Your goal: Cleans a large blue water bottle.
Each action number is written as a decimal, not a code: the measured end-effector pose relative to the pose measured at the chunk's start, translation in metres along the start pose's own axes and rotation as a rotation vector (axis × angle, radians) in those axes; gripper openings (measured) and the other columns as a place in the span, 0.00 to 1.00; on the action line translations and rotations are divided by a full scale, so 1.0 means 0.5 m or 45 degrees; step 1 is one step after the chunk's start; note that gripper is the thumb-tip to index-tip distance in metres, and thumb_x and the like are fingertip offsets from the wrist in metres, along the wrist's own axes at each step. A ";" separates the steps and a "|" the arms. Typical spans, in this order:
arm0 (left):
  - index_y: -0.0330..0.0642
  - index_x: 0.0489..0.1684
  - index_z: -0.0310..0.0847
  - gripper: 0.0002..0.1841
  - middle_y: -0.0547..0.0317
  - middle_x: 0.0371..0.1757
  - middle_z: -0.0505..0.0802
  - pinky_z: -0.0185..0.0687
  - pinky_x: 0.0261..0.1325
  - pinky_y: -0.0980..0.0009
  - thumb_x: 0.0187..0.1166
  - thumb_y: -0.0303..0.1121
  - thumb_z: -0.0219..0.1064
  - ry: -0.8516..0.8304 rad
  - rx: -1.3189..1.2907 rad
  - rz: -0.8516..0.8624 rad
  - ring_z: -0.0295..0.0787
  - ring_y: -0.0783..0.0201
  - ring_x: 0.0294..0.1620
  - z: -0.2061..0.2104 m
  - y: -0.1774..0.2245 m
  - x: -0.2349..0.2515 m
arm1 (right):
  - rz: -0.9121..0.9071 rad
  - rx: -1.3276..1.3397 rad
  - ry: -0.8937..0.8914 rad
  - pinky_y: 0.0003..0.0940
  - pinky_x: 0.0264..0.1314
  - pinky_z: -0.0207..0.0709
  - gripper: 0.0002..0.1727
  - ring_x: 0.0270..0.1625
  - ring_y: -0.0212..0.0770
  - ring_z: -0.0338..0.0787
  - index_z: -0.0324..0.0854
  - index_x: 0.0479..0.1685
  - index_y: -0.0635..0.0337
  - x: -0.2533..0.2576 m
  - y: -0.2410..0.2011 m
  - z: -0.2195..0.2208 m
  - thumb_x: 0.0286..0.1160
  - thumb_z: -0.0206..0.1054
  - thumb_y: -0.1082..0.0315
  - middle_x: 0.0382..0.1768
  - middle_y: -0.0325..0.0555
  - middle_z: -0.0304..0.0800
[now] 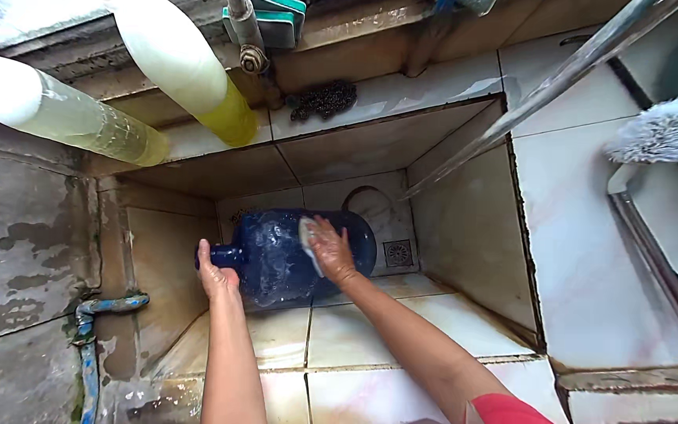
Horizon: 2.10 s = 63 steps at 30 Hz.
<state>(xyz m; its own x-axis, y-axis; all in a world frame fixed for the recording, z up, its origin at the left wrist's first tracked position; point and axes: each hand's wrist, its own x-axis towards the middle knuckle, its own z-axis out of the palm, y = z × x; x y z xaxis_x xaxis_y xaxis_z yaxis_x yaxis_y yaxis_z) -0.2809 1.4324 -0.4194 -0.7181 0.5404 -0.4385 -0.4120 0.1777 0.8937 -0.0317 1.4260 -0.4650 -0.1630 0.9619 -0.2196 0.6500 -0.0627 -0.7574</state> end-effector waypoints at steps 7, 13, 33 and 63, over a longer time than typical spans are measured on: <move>0.46 0.72 0.67 0.35 0.57 0.70 0.86 0.86 0.62 0.63 0.59 0.30 0.74 -0.514 -0.022 -0.041 0.88 0.64 0.60 -0.051 -0.021 0.028 | 0.071 0.165 -0.005 0.75 0.91 0.37 0.29 0.93 0.57 0.58 0.76 0.83 0.46 0.014 -0.051 -0.027 0.89 0.53 0.46 0.86 0.48 0.71; 0.42 0.76 0.67 0.24 0.50 0.63 0.84 0.83 0.65 0.55 0.89 0.45 0.59 0.030 0.002 -0.060 0.84 0.57 0.61 0.009 0.001 0.018 | -0.011 -0.041 0.011 0.78 0.89 0.37 0.29 0.93 0.55 0.59 0.73 0.86 0.40 0.004 0.019 0.009 0.90 0.48 0.46 0.88 0.44 0.69; 0.43 0.67 0.69 0.20 0.56 0.58 0.88 0.86 0.59 0.62 0.76 0.27 0.63 -0.319 0.053 -0.031 0.88 0.63 0.54 -0.021 -0.017 0.034 | 0.374 0.074 -0.015 0.74 0.90 0.42 0.31 0.92 0.58 0.59 0.72 0.86 0.48 0.031 0.061 -0.055 0.91 0.47 0.45 0.88 0.52 0.66; 0.39 0.89 0.57 0.45 0.41 0.73 0.84 0.83 0.73 0.56 0.72 0.47 0.76 -1.142 0.783 -0.030 0.86 0.55 0.70 0.114 0.104 -0.188 | -0.521 -0.491 -0.083 0.89 0.83 0.33 0.45 0.93 0.72 0.50 0.70 0.85 0.20 -0.128 -0.175 -0.272 0.62 0.60 0.18 0.90 0.58 0.61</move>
<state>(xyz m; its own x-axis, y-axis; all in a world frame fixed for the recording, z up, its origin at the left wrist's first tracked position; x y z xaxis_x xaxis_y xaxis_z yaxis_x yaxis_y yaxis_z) -0.2027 1.4379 -0.3265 0.0601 0.8910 -0.4499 0.1103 0.4421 0.8902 0.0227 1.4060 -0.3010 -0.4960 0.8683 -0.0022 0.7464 0.4250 -0.5121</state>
